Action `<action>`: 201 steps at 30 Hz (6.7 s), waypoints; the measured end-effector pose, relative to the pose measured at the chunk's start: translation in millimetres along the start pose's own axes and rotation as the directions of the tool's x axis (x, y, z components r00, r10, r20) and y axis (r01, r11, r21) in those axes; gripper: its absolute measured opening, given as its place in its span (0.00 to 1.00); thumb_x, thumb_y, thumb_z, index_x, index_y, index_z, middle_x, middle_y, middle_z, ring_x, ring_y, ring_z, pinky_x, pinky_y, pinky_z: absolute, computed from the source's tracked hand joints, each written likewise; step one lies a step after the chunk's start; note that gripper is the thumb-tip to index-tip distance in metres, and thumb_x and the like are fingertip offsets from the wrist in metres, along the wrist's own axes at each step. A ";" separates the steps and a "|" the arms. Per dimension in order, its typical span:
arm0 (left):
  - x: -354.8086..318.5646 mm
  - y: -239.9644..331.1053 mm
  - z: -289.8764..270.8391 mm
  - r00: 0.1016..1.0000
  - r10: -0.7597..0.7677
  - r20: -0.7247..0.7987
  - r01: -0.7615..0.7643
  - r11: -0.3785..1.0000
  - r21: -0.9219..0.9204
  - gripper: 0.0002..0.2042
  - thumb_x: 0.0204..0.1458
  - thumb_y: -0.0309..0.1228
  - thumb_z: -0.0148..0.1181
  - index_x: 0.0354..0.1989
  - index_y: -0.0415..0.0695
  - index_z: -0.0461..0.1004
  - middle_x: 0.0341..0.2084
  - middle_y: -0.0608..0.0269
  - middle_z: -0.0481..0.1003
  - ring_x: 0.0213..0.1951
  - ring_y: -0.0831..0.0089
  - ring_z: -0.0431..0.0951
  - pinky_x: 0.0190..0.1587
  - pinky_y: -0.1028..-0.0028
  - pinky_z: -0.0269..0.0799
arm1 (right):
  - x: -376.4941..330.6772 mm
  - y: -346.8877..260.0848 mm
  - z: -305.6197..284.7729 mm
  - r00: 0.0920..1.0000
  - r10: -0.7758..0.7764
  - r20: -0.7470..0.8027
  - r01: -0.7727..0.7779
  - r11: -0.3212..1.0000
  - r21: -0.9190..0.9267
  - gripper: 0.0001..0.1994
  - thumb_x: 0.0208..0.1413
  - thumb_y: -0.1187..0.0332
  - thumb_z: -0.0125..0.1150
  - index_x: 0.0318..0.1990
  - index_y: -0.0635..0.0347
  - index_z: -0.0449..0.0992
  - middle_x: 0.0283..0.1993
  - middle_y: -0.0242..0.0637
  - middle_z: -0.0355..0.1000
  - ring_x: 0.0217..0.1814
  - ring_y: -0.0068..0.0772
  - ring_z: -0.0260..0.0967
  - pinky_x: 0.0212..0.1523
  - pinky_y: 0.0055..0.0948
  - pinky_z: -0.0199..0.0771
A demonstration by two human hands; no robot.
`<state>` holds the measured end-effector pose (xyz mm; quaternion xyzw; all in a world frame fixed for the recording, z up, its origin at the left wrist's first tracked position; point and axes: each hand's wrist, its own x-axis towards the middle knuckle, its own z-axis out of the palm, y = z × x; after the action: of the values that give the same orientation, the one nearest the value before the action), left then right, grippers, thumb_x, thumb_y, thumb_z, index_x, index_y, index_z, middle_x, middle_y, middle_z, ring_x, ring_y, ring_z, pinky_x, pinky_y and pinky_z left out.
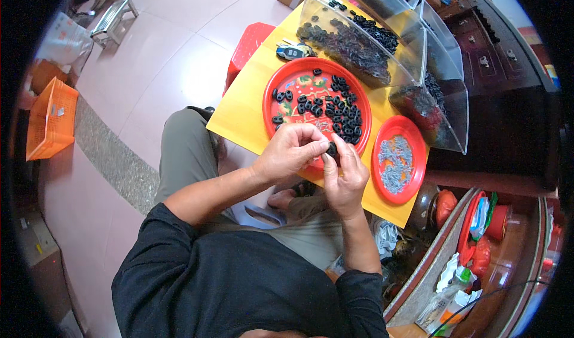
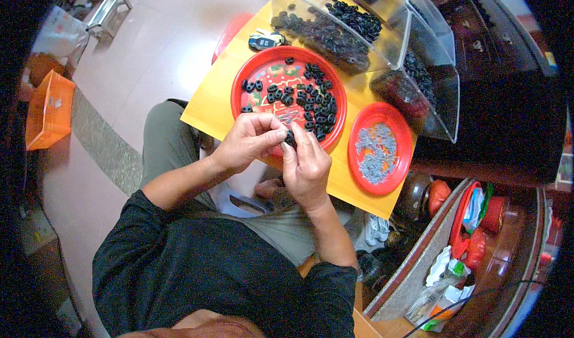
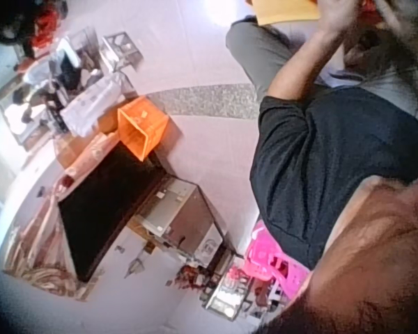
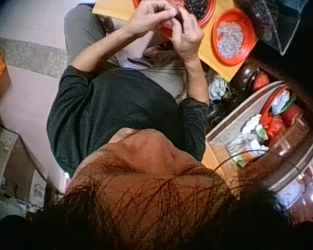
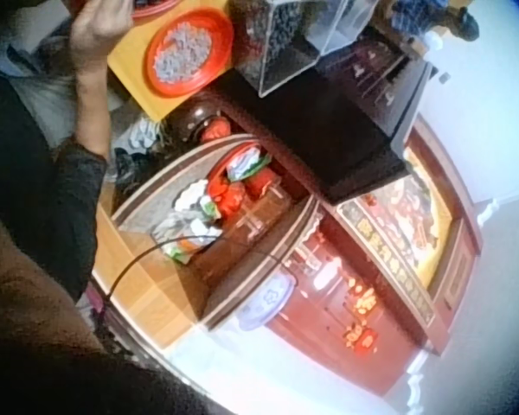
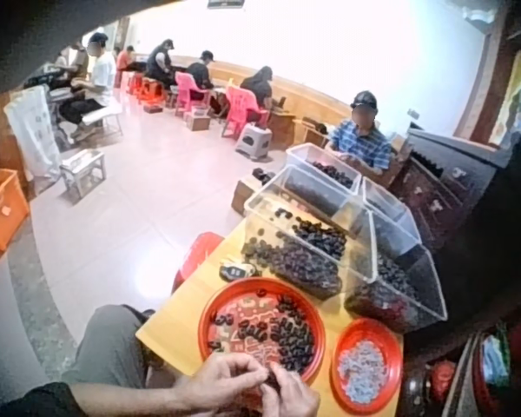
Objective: The person sorts small black plastic components by hand, removing small metal pins from them into a red tray.
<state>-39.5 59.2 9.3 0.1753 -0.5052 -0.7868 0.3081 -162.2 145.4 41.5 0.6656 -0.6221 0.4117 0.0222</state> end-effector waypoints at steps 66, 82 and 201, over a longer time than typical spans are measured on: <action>14.4 8.4 -27.7 0.893 0.443 -0.081 -0.259 0.652 0.712 0.04 0.47 0.25 0.57 0.27 0.37 0.73 0.21 0.57 0.68 0.24 0.66 0.71 0.28 0.70 0.66 | 30.8 67.1 19.2 0.880 0.182 0.439 -0.042 0.950 -0.309 0.04 0.44 0.70 0.55 0.25 0.60 0.71 0.29 0.44 0.69 0.30 0.48 0.71 0.31 0.44 0.70; 27.6 2.3 -30.9 0.867 0.494 -0.061 -0.312 0.635 0.706 0.04 0.47 0.24 0.57 0.26 0.37 0.73 0.20 0.58 0.68 0.23 0.69 0.70 0.26 0.72 0.64 | 35.1 67.9 23.7 0.865 0.156 0.477 -0.010 0.956 -0.293 0.04 0.44 0.70 0.56 0.26 0.61 0.71 0.29 0.46 0.71 0.31 0.49 0.71 0.32 0.45 0.71; 70.9 22.7 -79.3 0.992 0.113 -0.049 -0.076 0.873 0.482 0.05 0.52 0.27 0.57 0.29 0.39 0.71 0.20 0.75 0.68 0.24 0.87 0.66 0.26 0.82 0.63 | 106.3 109.6 42.5 0.804 0.136 0.579 0.159 0.889 -0.430 0.06 0.40 0.68 0.63 0.25 0.58 0.74 0.30 0.41 0.70 0.35 0.45 0.71 0.34 0.41 0.71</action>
<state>-39.0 -49.0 -1.6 0.2508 -0.6798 -0.6143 0.3124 -244.9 11.7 21.8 0.7399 -0.6721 0.0240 -0.0147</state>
